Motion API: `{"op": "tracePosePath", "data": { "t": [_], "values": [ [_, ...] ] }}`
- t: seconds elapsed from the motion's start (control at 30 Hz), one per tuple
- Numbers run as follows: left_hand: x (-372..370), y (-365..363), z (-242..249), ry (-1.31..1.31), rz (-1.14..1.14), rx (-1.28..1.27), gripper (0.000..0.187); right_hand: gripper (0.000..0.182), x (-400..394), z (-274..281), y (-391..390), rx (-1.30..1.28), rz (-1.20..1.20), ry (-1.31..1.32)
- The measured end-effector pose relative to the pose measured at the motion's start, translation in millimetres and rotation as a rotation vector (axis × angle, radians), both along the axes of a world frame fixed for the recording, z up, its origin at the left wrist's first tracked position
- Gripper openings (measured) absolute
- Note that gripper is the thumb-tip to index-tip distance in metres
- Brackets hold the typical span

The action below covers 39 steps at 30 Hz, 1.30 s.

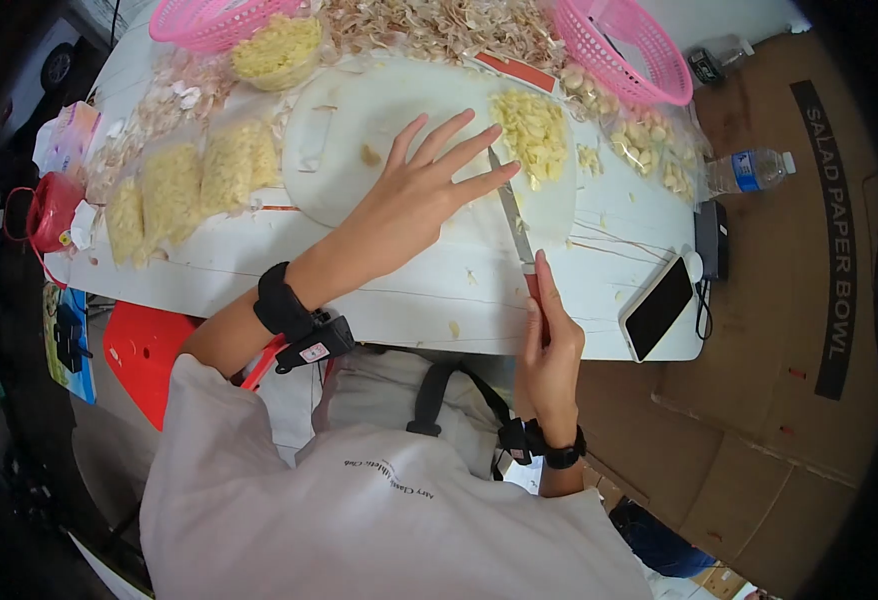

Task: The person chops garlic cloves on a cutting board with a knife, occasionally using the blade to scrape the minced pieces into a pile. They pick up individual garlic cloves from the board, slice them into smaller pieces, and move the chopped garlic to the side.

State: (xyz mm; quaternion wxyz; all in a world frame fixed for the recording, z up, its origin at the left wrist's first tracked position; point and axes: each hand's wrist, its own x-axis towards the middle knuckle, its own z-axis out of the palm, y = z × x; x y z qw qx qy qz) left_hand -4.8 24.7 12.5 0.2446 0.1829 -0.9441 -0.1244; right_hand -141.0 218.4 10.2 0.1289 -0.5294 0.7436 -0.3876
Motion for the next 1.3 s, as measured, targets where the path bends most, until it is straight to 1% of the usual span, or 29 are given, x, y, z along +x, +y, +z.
{"op": "tracePosePath", "data": {
  "t": [0.1,0.33,0.53,0.63,0.73,0.83,0.93,1.03,1.1,1.13,1.2,1.3],
  "values": [
    [-7.0,-2.1,-7.7,-0.033,-0.033,0.004,0.079,0.054,-6.2,0.9,3.0,0.03,-0.001,-0.002],
    [-22.1,-4.9,1.6,-0.101,-0.099,-0.038,0.08,0.055,-26.7,3.2,3.3,0.085,-0.008,0.024],
    [-26.5,-3.6,5.5,-0.21,-0.1,-0.042,0.074,0.056,-39.7,0.2,5.4,0.071,0.052,0.032],
    [-23.7,-4.7,6.3,-0.179,-0.097,-0.018,0.072,0.057,-38.7,3.4,4.0,0.083,0.05,-0.019],
    [-24.6,-6.0,7.1,-0.172,-0.101,0.003,0.069,0.057,-40.1,3.5,3.6,0.108,0.046,-0.016],
    [-26.3,-7.3,4.9,-0.176,-0.105,0.012,0.066,0.057,-40.8,1.2,3.7,0.076,0.051,-0.009],
    [-25.9,-9.0,1.9,-0.173,-0.111,0.027,0.064,0.057,-40.1,3.0,2.9,0.156,0.038,0.01],
    [-25.9,-9.4,2.2,-0.17,-0.111,0.038,0.063,0.058,-40.5,0.7,2.4,0.13,0.042,0.004],
    [-25.8,-9.8,1.8,-0.165,-0.116,0.046,0.064,0.059,-40.3,-2.3,1.7,0.048,0.05,0.024],
    [-25.8,-10.0,0.7,-0.166,-0.115,0.047,0.064,0.059,-39.8,-1.2,1.6,0.05,0.051,0.023],
    [-26.1,-10.5,-1.9,-0.142,-0.122,0.073,0.064,0.059,-38.7,2.9,1.7,0.148,0.026,0.027],
    [-26.8,-8.9,-3.2,-0.151,-0.106,0.045,0.065,0.058,-38.4,3.7,2.4,0.188,0.019,0.035]
  ]
}}
